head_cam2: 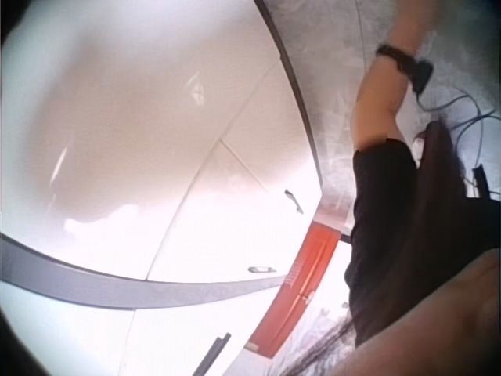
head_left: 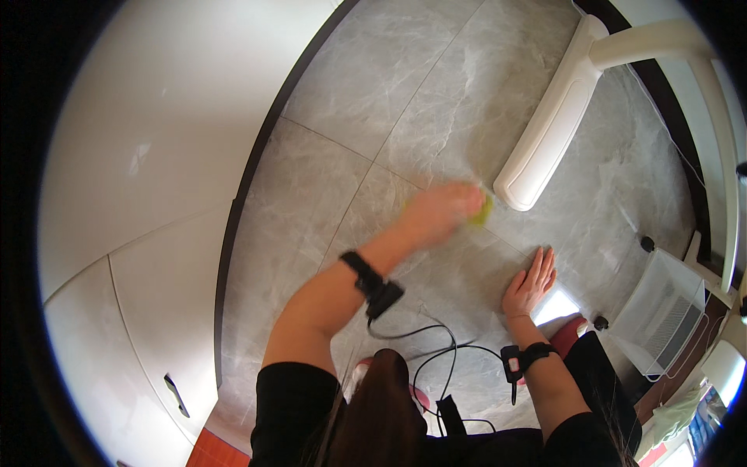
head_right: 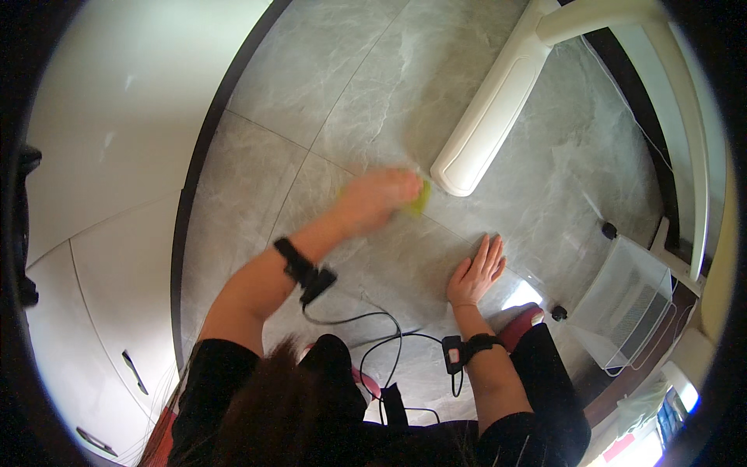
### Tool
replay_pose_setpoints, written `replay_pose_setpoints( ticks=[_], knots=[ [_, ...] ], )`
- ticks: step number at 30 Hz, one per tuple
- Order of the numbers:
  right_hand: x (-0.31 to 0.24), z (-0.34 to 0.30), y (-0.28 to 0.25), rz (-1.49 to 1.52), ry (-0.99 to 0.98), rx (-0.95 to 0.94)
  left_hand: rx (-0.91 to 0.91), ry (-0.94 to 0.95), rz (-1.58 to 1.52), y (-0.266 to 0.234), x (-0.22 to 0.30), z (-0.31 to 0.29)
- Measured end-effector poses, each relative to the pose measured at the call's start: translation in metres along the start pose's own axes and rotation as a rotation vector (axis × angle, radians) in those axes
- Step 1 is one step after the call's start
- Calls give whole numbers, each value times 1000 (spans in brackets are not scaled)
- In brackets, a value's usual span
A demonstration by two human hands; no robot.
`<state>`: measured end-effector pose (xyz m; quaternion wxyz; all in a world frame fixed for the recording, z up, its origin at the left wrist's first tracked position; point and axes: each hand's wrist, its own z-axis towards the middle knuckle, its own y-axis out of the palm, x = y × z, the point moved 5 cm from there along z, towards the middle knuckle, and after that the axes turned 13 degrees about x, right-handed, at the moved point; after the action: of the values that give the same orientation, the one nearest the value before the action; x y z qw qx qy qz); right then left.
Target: The person wipes a tiled floor with a green cloth, moving around a white chair and a wire basket. They pick up small debris from the floor, place it into a plastic bag, and continue wiping until the area is clear.
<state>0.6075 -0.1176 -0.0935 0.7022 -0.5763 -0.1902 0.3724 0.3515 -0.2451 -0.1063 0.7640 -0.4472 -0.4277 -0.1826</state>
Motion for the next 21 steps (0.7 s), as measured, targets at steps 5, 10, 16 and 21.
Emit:
replay_pose_setpoints(
  ticks=[5,10,16,21],
  knots=[
    [2,-2,3,-21,-2,10,-18,369,-371,43,99,-130],
    [3,-4,3,-3,-7,39,34,33,-262,-1,81,-179],
    [3,-4,4,5,5,43,807,-627,513,-172,17,-279],
    [3,-3,5,-14,-26,46,816,-865,922,-202,-37,-297]
  ],
)
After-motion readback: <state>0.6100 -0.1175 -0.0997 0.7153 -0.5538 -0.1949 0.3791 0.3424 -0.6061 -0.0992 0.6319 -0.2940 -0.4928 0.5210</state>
